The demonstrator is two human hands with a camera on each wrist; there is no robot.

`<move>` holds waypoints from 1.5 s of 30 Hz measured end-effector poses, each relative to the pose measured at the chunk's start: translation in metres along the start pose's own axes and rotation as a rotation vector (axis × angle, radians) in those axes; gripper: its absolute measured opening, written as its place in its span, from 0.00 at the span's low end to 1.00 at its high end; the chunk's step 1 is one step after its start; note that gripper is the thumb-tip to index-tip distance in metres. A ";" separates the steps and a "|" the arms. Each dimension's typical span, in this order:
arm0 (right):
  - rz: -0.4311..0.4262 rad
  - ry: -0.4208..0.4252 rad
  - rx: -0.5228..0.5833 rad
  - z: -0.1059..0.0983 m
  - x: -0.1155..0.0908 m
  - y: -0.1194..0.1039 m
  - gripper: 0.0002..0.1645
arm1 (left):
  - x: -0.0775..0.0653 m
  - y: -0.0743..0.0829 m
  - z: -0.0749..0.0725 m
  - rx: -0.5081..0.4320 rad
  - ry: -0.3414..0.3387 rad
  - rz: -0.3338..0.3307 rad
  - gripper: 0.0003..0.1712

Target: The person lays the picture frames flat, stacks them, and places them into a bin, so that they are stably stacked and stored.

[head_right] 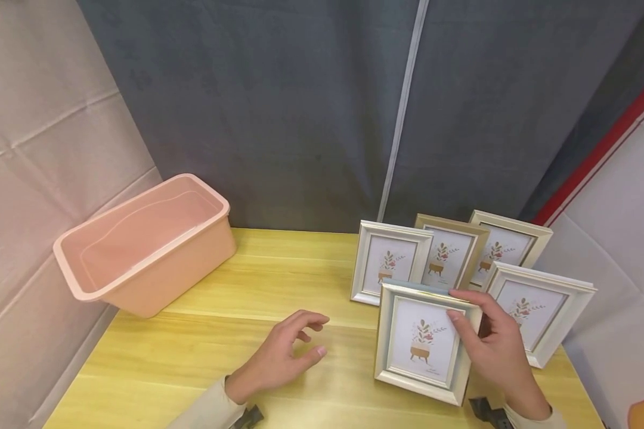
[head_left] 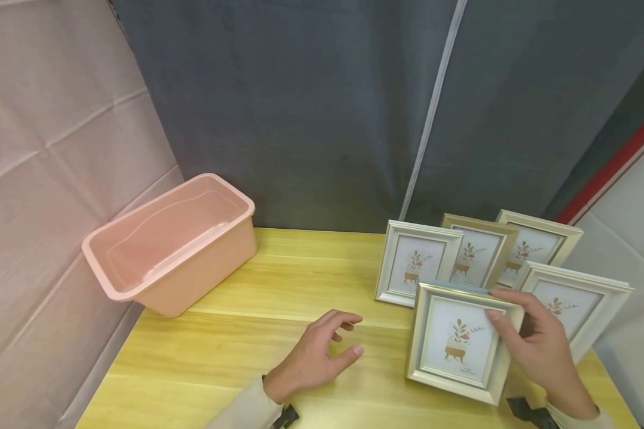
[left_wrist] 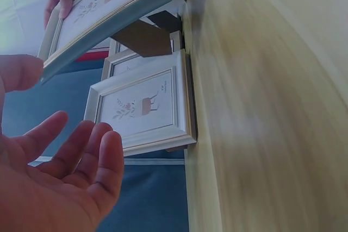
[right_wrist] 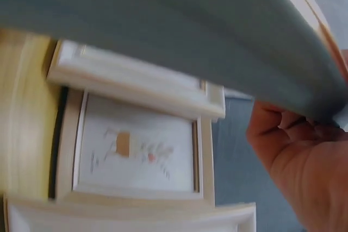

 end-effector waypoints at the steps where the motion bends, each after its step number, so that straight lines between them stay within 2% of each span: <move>1: 0.005 -0.006 0.033 0.004 0.002 -0.001 0.30 | 0.001 0.001 0.000 -0.015 -0.001 0.002 0.27; 8: -0.010 -0.047 0.072 0.027 0.007 0.000 0.29 | 0.010 0.008 0.005 -0.071 0.008 0.049 0.29; 15: -0.029 -0.078 0.122 0.047 0.013 0.003 0.29 | 0.020 0.010 0.011 -0.102 0.003 0.066 0.32; 24: -0.032 -0.053 0.167 0.067 0.017 0.009 0.27 | 0.029 0.009 0.017 -0.115 0.007 0.096 0.36; 30: 0.057 -0.053 0.123 0.074 0.016 0.013 0.24 | 0.032 0.009 0.020 -0.206 -0.033 0.099 0.32; 33: 0.126 -0.045 0.086 0.076 0.015 0.015 0.22 | 0.032 0.007 0.021 -0.224 -0.048 0.076 0.31; 36: 0.161 -0.030 0.084 0.078 0.014 0.016 0.21 | 0.031 0.003 0.022 -0.222 -0.053 0.058 0.30; 40: 0.180 0.026 0.082 0.080 0.013 0.018 0.22 | 0.029 0.000 0.023 -0.248 -0.064 0.057 0.28; 45: 0.278 0.114 -0.002 0.085 0.010 0.021 0.21 | 0.026 0.000 0.022 -0.287 -0.058 0.033 0.30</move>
Point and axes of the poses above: each hand's wrist, its own x-axis towards the middle knuckle, its own z-axis out of the palm, y = z × x, the point moved 1 cm from there along x, towards the middle knuckle, and after that the axes turned 1 degree about -x, right-handed, at the moved point
